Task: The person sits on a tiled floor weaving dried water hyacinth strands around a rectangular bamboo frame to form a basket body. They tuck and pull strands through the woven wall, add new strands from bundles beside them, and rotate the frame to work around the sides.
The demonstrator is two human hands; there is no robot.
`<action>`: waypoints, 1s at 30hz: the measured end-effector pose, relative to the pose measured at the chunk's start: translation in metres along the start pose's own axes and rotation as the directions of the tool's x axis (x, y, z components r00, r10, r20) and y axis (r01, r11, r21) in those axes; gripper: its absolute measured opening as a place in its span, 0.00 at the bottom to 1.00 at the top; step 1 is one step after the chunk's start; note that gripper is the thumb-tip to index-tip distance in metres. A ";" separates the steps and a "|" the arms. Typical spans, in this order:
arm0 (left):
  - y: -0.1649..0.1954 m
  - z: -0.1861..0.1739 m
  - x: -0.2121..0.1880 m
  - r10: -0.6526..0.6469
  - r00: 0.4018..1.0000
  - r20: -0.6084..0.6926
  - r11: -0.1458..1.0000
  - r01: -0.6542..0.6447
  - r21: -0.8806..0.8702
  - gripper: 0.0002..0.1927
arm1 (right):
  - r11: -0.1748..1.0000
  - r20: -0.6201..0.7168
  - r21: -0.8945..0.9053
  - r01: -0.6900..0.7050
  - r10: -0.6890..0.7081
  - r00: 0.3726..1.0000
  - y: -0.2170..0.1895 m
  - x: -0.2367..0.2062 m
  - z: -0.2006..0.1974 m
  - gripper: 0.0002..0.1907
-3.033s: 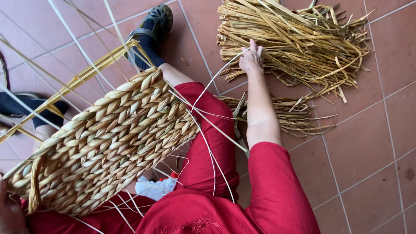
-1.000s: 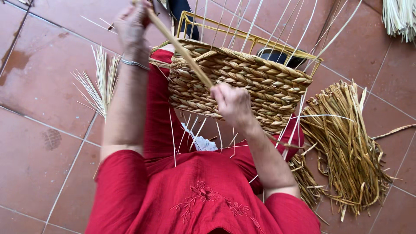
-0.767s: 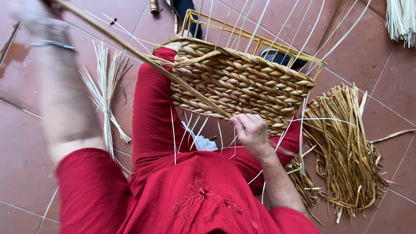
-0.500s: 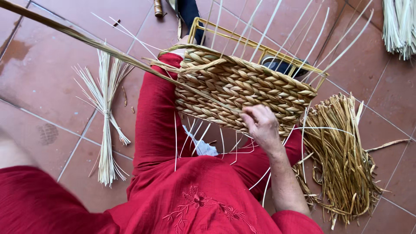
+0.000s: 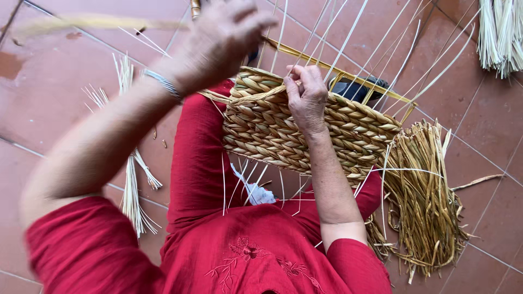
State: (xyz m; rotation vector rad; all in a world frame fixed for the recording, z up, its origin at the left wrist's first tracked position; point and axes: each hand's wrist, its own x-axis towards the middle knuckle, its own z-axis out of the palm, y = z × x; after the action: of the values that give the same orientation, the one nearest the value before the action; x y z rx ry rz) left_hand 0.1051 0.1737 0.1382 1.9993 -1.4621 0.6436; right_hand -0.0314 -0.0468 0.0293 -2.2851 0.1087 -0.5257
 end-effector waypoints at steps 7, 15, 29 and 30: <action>0.009 0.116 -0.062 -0.330 0.931 0.157 0.843 0.366 -0.394 0.09 | 0.990 -0.100 -0.067 0.120 -0.126 0.987 -0.004 -0.016 0.000 0.07; 0.016 0.165 -0.069 -0.265 0.963 0.048 0.910 0.266 -0.317 0.11 | 0.974 -0.067 -0.082 0.212 -0.218 0.974 0.006 -0.025 -0.001 0.07; 0.031 0.093 -0.109 -0.266 0.939 0.217 0.952 0.291 -0.096 0.18 | 0.957 -0.036 -0.270 0.110 -0.124 0.992 0.013 0.020 0.015 0.25; 0.031 0.086 -0.115 -0.275 0.926 0.259 0.956 0.291 -0.027 0.19 | 0.941 -0.013 -0.282 0.184 -0.196 0.981 0.012 0.020 0.018 0.21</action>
State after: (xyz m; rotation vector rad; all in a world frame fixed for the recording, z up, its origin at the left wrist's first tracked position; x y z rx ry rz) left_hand 0.0465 0.1853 0.0043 2.2470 -1.2743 0.2207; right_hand -0.0053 -0.0477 0.0168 -2.5784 -0.0198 -0.6954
